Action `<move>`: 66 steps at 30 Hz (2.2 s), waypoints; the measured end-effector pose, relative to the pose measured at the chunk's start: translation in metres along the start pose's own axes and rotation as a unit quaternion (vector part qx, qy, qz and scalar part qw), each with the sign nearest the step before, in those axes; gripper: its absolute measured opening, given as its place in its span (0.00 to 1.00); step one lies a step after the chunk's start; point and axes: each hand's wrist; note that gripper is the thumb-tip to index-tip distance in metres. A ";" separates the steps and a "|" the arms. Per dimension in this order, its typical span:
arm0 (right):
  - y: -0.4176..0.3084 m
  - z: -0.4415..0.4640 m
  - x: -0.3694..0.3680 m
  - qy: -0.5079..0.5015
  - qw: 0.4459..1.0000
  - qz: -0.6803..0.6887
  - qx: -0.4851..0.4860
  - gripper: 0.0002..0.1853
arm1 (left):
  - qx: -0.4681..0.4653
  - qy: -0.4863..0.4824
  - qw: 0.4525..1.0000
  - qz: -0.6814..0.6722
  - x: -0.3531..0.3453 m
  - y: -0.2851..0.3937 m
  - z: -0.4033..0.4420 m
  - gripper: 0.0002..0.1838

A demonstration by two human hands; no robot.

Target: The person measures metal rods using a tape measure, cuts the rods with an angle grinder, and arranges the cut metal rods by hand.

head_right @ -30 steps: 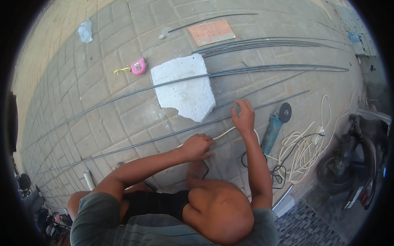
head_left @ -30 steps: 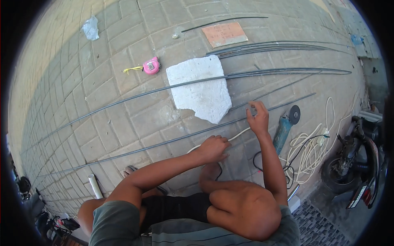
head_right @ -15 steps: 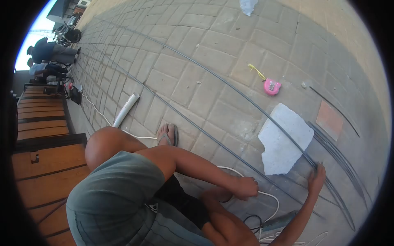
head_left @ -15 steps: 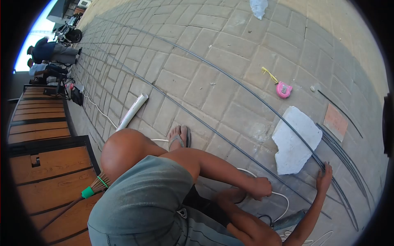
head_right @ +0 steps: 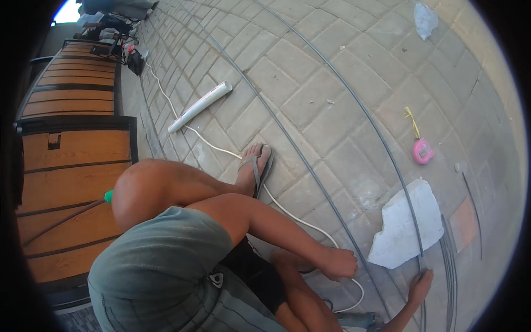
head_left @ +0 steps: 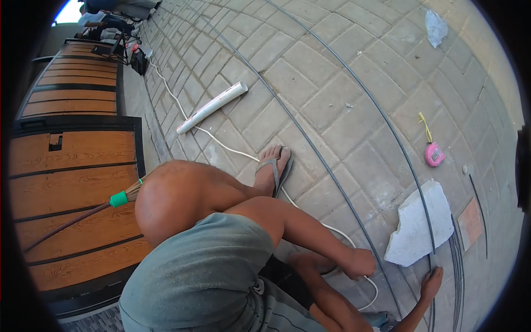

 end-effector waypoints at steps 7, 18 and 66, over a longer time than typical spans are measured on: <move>-0.006 -0.008 -0.013 0.074 0.995 -0.027 0.052 0.19 | -0.005 -0.001 0.999 -0.045 0.007 -0.001 -0.014 0.16; -0.023 -0.012 0.009 0.033 0.997 -0.039 0.062 0.17 | -0.046 -0.022 0.997 -0.058 0.039 0.002 -0.014 0.19; -0.368 0.079 0.105 0.103 0.970 0.180 0.123 0.20 | -0.034 -0.122 0.988 -0.089 0.047 0.016 -0.038 0.22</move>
Point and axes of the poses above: each hand's wrist, its own z-axis towards the middle knuckle, its own x-axis out of the back of the hand, y = z × x, and after that the axes turned 4 degrees about x, right-handed
